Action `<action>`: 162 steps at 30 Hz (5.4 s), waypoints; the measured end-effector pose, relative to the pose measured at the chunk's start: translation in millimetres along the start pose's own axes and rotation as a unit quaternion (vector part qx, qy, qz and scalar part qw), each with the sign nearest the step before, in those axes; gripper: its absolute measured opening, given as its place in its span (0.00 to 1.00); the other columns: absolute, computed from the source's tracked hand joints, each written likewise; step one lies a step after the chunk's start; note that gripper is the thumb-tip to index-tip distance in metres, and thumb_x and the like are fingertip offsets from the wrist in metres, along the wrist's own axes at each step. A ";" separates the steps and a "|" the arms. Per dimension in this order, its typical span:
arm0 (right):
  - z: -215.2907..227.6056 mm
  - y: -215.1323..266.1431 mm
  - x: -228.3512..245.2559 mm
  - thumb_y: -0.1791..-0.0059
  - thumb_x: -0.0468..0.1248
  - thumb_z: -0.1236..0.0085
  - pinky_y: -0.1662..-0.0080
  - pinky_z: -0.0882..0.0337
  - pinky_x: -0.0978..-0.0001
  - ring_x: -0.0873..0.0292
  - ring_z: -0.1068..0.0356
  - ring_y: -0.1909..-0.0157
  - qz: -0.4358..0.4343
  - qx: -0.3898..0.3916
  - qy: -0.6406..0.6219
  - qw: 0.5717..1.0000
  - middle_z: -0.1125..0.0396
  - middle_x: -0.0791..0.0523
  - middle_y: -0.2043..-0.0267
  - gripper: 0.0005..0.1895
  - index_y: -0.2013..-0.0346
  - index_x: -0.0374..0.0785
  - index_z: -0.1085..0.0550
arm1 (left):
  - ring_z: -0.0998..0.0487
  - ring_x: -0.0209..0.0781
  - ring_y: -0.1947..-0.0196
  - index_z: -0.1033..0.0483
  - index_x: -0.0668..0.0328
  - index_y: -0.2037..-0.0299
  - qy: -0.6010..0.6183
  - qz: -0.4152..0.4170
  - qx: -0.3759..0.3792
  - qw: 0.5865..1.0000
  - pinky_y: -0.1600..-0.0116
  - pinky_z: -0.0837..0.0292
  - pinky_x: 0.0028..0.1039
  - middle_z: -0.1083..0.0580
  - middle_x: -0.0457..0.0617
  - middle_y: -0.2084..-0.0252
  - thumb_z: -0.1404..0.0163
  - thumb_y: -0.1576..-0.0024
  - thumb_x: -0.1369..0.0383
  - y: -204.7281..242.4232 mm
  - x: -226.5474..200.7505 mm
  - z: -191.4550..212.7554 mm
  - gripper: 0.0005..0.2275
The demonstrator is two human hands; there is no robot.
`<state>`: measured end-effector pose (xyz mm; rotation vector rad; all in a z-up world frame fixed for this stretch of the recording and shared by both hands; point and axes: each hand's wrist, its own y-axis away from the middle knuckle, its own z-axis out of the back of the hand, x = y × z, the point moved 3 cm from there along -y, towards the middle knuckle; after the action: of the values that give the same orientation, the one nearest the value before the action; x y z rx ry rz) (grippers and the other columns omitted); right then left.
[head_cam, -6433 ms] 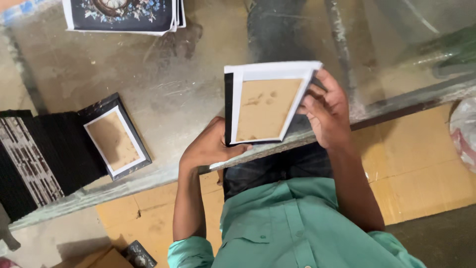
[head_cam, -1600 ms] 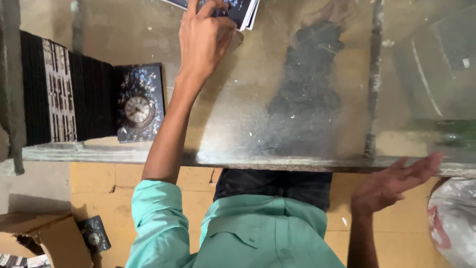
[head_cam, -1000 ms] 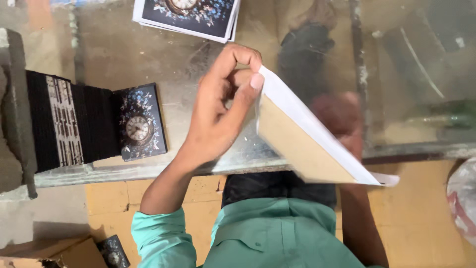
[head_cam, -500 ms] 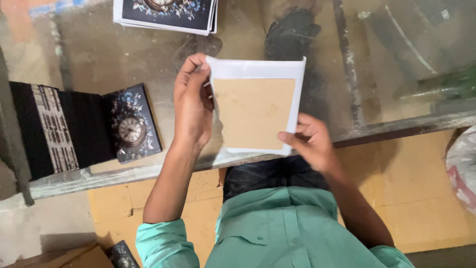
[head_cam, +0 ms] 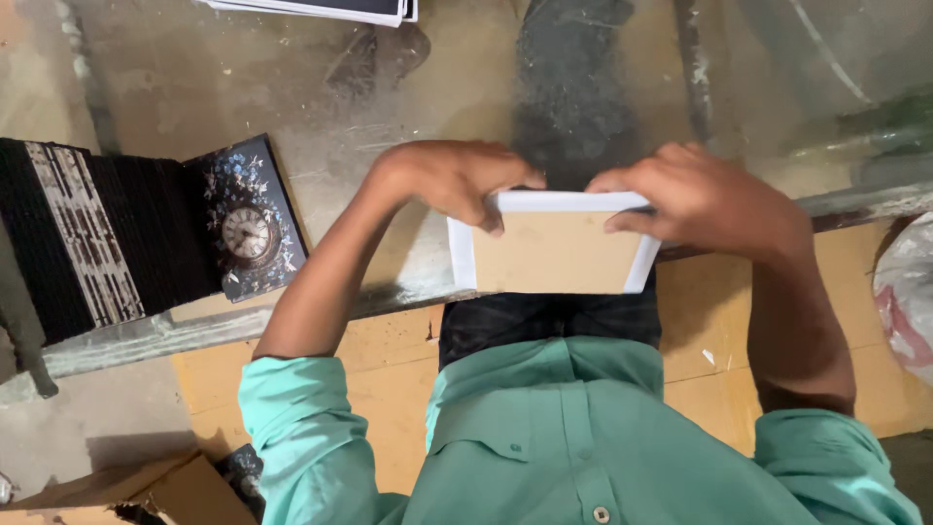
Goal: The person assembles small photo frames by placing a backing sheet into a black frame and pressing it down. They repeat this process with multiple frames, stacking the completed units on the table.
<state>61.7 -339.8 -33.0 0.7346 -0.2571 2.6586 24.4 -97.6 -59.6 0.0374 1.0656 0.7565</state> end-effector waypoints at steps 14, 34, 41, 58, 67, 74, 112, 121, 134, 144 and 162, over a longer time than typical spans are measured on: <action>-60.3 -10.3 -37.4 0.43 0.35 0.39 0.52 0.25 0.58 0.49 0.24 0.55 -0.116 -0.141 0.098 0.978 0.24 0.50 0.57 0.08 0.49 0.39 0.20 | 0.31 0.57 0.36 0.25 0.70 0.41 -0.208 0.104 -0.374 0.898 0.35 0.32 0.43 0.35 0.57 0.36 0.46 0.42 0.79 -5.8 15.7 -39.1 0.17; -90.3 -12.7 -4.2 0.42 0.36 0.35 0.28 0.35 0.55 0.48 0.36 0.26 -0.127 -0.105 0.083 0.983 0.31 0.49 0.31 0.25 0.33 0.29 0.32 | 0.31 0.51 0.29 0.34 0.70 0.34 -0.147 0.035 -0.380 0.912 0.23 0.39 0.39 0.29 0.60 0.33 0.54 0.43 0.86 -25.0 23.2 -81.8 0.24; -87.9 -4.4 -7.4 0.44 0.49 0.42 0.31 0.37 0.57 0.53 0.36 0.32 -0.346 0.026 0.024 0.937 0.32 0.53 0.37 0.24 0.36 0.44 0.26 | 0.25 0.56 0.37 0.34 0.71 0.36 -0.103 0.045 -0.438 0.892 0.27 0.34 0.39 0.25 0.64 0.40 0.55 0.45 0.86 -22.8 15.1 -79.5 0.24; -79.1 44.0 -8.0 0.43 0.71 0.47 0.27 0.67 0.25 0.31 0.62 0.17 -0.298 -0.020 0.181 0.937 0.56 0.32 0.20 0.60 0.27 0.12 0.47 | 0.47 0.56 0.22 0.48 0.68 0.24 -0.216 0.276 -0.353 0.867 0.23 0.47 0.48 0.47 0.58 0.21 0.61 0.33 0.40 29.2 32.5 -92.6 0.40; -110.3 -10.0 26.4 0.53 0.74 0.39 0.29 0.74 0.18 0.32 0.79 0.18 -0.300 -0.039 0.077 0.950 0.76 0.37 0.18 0.67 0.18 0.35 0.59 | 0.29 0.62 0.37 0.34 0.63 0.33 -0.193 0.219 -0.439 0.850 0.35 0.33 0.48 0.30 0.63 0.38 0.55 0.33 0.57 -22.9 11.5 -69.5 0.23; -110.4 26.9 7.6 0.59 0.65 0.28 0.25 0.69 0.30 0.38 0.77 0.18 -0.302 -0.286 -0.063 0.907 0.77 0.38 0.20 0.73 0.23 0.30 0.65 | 0.22 0.56 0.64 0.20 0.65 0.61 0.051 0.231 -0.295 0.926 0.52 0.29 0.40 0.25 0.60 0.67 0.53 0.32 0.60 8.0 9.3 -29.1 0.15; -78.9 12.0 -28.0 0.43 0.41 0.41 0.34 0.33 0.61 0.54 0.29 0.37 -0.189 -0.079 0.090 0.975 0.28 0.53 0.37 0.18 0.40 0.37 0.25 | 0.32 0.52 0.29 0.30 0.72 0.35 -0.287 0.075 -0.351 0.888 0.26 0.37 0.36 0.33 0.60 0.31 0.51 0.41 0.78 -38.0 8.5 -73.3 0.21; -61.0 52.2 -25.6 0.41 0.65 0.52 0.24 0.61 0.37 0.38 0.52 0.20 -0.261 -0.085 0.162 0.948 0.49 0.36 0.23 0.51 0.26 0.18 0.44 | 0.20 0.55 0.46 0.20 0.66 0.45 -0.206 0.110 -0.452 0.861 0.42 0.27 0.35 0.22 0.58 0.44 0.49 0.44 0.78 -14.9 6.2 -78.3 0.16; -80.7 52.4 -17.7 0.53 0.70 0.43 0.30 0.71 0.22 0.29 0.73 0.20 -0.360 -0.171 0.107 0.911 0.68 0.39 0.19 0.61 0.21 0.34 0.54 | 0.42 0.61 0.25 0.43 0.75 0.28 -0.204 0.238 -0.394 0.864 0.24 0.48 0.47 0.43 0.67 0.25 0.60 0.35 0.44 -6.7 -3.6 -93.3 0.37; -95.1 19.5 -2.0 0.54 0.63 0.36 0.28 0.77 0.26 0.34 0.74 0.18 -0.273 -0.177 0.002 0.945 0.65 0.43 0.17 0.64 0.22 0.28 0.57 | 0.47 0.62 0.23 0.50 0.71 0.25 -0.188 0.238 -0.421 0.855 0.23 0.53 0.48 0.47 0.67 0.23 0.58 0.38 0.42 -2.1 -12.2 -129.7 0.41; -92.2 30.6 -6.1 0.60 0.65 0.27 0.25 0.67 0.33 0.33 0.76 0.19 -0.321 -0.297 0.016 0.899 0.75 0.37 0.20 0.71 0.22 0.31 0.59 | 0.29 0.57 0.75 0.23 0.69 0.64 -0.023 0.219 -0.389 0.894 0.65 0.31 0.43 0.30 0.62 0.76 0.52 0.30 0.58 -27.8 17.4 -33.0 0.19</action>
<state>12.2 -344.8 -116.6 0.4584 -0.6524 1.8141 17.6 -119.1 -100.3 -0.4005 0.6463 1.5473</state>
